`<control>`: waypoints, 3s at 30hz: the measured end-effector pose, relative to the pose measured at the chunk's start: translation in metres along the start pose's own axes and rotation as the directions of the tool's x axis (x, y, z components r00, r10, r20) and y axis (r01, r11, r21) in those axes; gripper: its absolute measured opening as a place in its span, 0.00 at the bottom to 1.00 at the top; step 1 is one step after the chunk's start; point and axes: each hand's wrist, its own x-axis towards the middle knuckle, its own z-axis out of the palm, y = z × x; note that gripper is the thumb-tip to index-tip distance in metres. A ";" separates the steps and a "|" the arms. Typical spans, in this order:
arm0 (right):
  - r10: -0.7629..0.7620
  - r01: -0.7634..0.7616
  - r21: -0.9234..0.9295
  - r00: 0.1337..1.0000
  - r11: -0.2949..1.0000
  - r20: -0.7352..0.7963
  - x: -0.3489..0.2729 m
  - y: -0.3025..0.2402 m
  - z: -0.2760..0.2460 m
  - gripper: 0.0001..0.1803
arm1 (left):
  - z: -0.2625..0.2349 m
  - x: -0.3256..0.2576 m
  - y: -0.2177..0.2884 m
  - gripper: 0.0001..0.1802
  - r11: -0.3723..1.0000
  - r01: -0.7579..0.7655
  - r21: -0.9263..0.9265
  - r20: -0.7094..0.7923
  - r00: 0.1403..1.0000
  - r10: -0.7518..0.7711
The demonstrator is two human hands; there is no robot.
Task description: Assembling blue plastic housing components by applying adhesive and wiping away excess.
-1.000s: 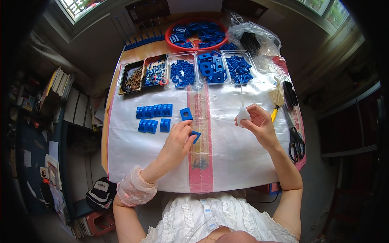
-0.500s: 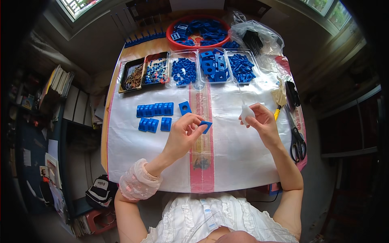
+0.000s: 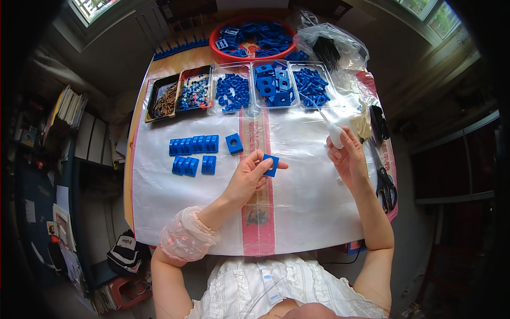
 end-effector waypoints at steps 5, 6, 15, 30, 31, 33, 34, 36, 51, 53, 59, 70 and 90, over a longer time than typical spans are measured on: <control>0.084 -0.083 0.031 0.996 0.996 -0.032 0.001 0.007 0.000 0.12 | -0.005 0.002 -0.005 0.02 0.999 -0.035 -0.013 -0.005 0.999 0.035; 0.101 -0.099 0.035 0.993 0.995 -0.063 0.000 0.009 0.004 0.12 | -0.005 0.002 -0.005 0.04 0.999 -0.034 0.000 -0.016 0.999 0.034; 0.191 -0.191 0.033 0.982 0.981 0.008 -0.002 0.020 0.002 0.12 | -0.004 0.003 0.000 0.21 0.980 0.007 -0.199 0.002 1.000 -0.007; 0.168 -0.158 0.086 0.979 0.984 -0.118 -0.003 0.022 0.001 0.11 | -0.004 0.002 0.003 0.20 0.920 0.103 -0.379 0.169 0.985 -0.041; 0.164 -0.153 0.093 0.978 0.984 -0.130 -0.003 0.023 0.002 0.11 | -0.004 0.001 0.003 0.20 0.913 0.107 -0.394 0.178 0.983 -0.039; 0.167 -0.157 0.096 0.980 0.983 -0.109 -0.002 0.022 0.000 0.12 | -0.004 0.001 0.003 0.18 0.905 0.105 -0.413 0.184 0.982 -0.031; 0.167 -0.158 0.099 0.981 0.983 -0.100 -0.001 0.022 0.000 0.12 | -0.003 0.002 0.004 0.18 0.904 0.101 -0.416 0.183 0.983 -0.026; 0.172 -0.164 0.088 0.981 0.982 -0.092 -0.002 0.023 0.000 0.12 | -0.003 0.002 0.004 0.16 0.902 0.096 -0.422 0.178 0.984 -0.021; 0.170 -0.167 0.034 0.978 0.985 -0.118 -0.004 0.021 0.011 0.12 | -0.011 0.002 -0.003 0.15 0.907 0.087 -0.413 0.165 0.986 -0.019; 0.141 -0.140 0.023 0.982 0.990 -0.121 -0.003 0.020 0.008 0.12 | -0.013 0.004 -0.006 0.16 0.868 0.121 -0.482 0.232 0.973 -0.007; 0.039 -0.048 -0.100 0.995 0.994 -0.094 -0.001 0.008 0.001 0.12 | -0.004 0.001 -0.004 0.19 0.812 0.127 -0.570 0.107 0.991 -0.080; -0.081 0.071 -0.213 0.996 0.974 -0.036 -0.007 -0.006 0.006 0.10 | -0.005 0.002 -0.005 0.20 0.826 0.133 -0.548 0.107 0.990 -0.089; -0.039 0.011 -0.263 0.994 0.965 -0.102 -0.010 0.004 0.011 0.07 | -0.008 0.003 -0.008 0.19 0.875 0.154 -0.459 0.066 0.988 -0.139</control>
